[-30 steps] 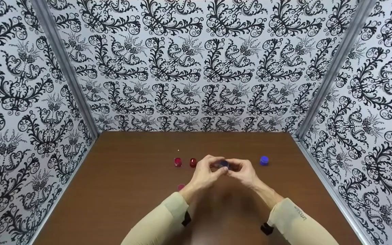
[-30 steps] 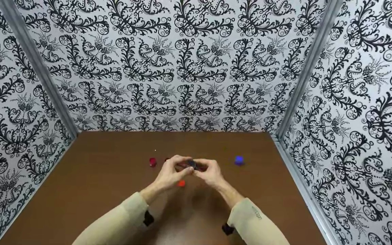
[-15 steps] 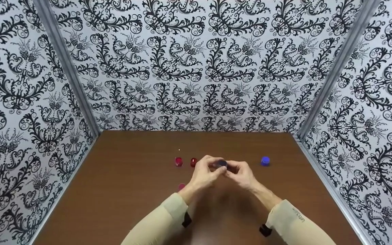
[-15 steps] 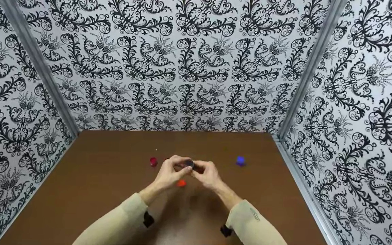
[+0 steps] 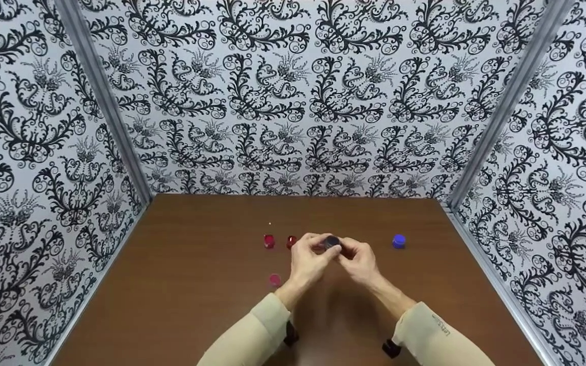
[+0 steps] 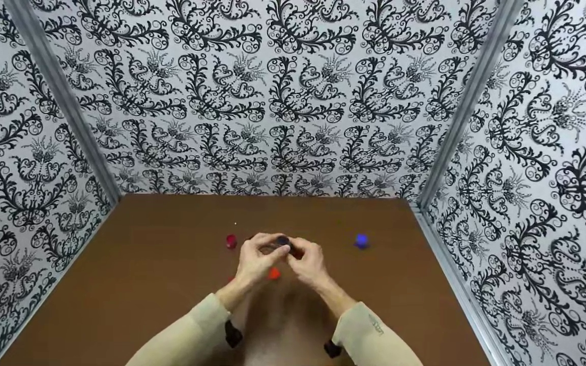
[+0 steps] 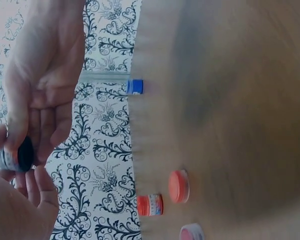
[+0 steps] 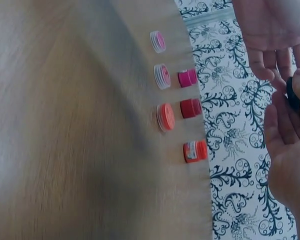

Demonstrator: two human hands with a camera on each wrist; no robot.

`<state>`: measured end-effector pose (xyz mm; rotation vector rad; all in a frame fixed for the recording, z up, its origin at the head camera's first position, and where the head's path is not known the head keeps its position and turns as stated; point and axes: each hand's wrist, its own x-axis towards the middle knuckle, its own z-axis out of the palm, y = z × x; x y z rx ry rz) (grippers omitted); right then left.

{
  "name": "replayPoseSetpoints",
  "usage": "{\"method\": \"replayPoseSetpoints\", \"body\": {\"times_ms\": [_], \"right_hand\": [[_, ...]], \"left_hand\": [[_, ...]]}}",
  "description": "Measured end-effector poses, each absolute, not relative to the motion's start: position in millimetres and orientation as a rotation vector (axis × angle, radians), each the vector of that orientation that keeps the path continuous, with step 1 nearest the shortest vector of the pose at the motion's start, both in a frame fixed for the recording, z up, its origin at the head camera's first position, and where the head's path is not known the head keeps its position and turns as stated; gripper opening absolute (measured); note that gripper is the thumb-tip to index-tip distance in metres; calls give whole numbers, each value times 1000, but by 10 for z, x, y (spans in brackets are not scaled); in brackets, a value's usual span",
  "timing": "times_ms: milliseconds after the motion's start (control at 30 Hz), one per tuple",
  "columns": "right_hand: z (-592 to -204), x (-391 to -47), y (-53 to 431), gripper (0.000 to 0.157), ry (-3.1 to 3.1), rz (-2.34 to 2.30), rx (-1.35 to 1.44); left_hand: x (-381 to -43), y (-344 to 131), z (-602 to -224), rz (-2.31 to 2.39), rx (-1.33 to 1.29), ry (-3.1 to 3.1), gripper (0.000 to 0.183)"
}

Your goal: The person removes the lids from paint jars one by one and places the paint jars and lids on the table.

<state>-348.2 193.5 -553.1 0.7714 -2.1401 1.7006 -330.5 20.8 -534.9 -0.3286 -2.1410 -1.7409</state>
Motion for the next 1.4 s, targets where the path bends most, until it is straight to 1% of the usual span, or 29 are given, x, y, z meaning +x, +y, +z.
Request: {"method": "replayPoseSetpoints", "body": {"times_ms": [200,367,433,567,667,833,967,1200,1400], "right_hand": [[-5535,-3462,1860,32,-2099,1672,734],[-5544,-3461,1888,31,-2175,1649,739],[-5541,-3462,1904,31,-2203,1645,754],[-5529,-3468,1931,32,-2216,1644,798],[-5519,-3468,1949,32,-2217,1654,833],[-5514,-3468,1946,30,-2214,1674,893],[-5508,-3477,1936,29,-2190,1692,940],[-5487,-3487,1942,27,-2191,1685,957],[-5498,-3455,1957,25,-2192,1700,927]], "left_hand": [[-3309,222,-5382,-1744,-212,-2090,28],[-3297,185,-5405,-1812,-214,-2100,29],[-3282,159,-5405,-1838,-239,-2117,32],[-3253,89,-5400,-1872,-350,-2166,47],[-3245,26,-5396,-1881,-458,-2196,51],[-3275,-70,-5395,-1886,-603,-2218,45],[-3296,-91,-5381,-1904,-656,-2226,40],[-3313,-68,-5353,-1868,-641,-2219,30],[-3274,-50,-5354,-1840,-620,-2215,27]]}}
